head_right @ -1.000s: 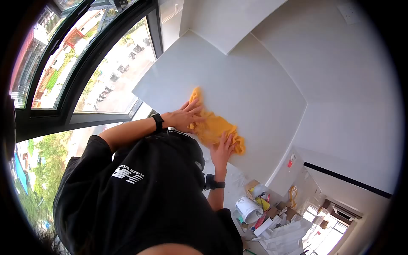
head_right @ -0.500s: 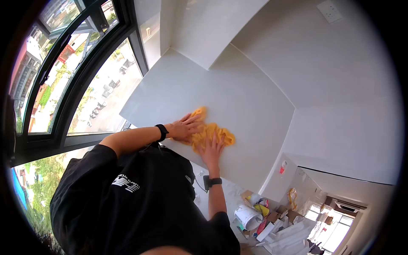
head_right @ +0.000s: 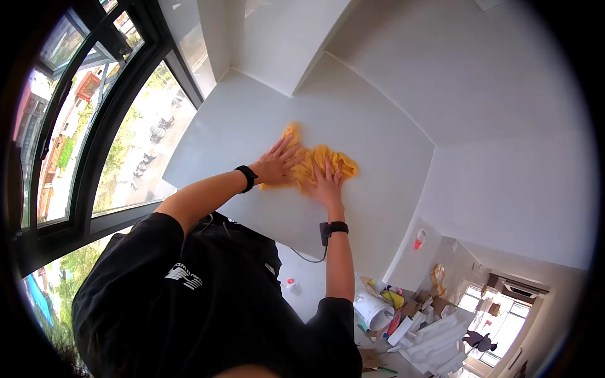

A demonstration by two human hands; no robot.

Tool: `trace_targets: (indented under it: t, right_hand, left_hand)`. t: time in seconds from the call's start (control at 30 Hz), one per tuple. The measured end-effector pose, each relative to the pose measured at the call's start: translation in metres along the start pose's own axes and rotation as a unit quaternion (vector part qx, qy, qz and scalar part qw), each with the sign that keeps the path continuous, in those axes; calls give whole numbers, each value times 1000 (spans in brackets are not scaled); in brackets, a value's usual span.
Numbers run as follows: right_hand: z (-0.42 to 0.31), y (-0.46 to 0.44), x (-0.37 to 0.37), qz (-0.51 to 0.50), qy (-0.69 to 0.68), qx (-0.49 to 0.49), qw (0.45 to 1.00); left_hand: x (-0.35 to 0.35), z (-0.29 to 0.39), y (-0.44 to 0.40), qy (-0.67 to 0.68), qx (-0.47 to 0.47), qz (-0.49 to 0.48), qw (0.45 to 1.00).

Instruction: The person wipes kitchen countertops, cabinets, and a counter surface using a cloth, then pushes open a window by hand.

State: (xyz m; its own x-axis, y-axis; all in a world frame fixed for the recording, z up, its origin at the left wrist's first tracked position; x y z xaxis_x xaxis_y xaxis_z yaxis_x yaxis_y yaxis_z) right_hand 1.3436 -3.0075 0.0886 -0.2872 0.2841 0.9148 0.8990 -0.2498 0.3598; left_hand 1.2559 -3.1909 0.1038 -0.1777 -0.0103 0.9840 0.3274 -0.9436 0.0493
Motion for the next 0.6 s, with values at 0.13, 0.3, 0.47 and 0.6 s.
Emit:
trace_targets:
  t: [0.13,0.3,0.47,0.6]
  right_hand:
    - [-4,-29,21,-28,-5,-27,999]
    - [-4,-69,35,-35,-6,-40,999]
    - [-3,-111,42,39,74,-29,996]
    - [14,-153,46,-37,59,-40,997]
  left_hand:
    - [0,-17,-19,3,27,-9,1000]
    - [-3,-41,-45,34,59,23,997]
    - [-5,-63,-75,43,108,-9,993]
    - [22,-71,-96,12,120,-54,991]
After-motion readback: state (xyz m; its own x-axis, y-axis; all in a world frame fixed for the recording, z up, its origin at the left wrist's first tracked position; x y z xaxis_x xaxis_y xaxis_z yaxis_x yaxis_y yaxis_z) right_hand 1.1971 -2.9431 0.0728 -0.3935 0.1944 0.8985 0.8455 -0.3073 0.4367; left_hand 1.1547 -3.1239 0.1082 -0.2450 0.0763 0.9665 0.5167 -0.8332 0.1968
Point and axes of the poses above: each hand's wrist, its own y-axis away from the middle knuckle, its own x-axis out of the back of the hand, z = x × y, the point moved 4 cm from there along -y, towards the middle knuckle, and after that the axes turned 8 degrees about -x, right-handed, at the moved point
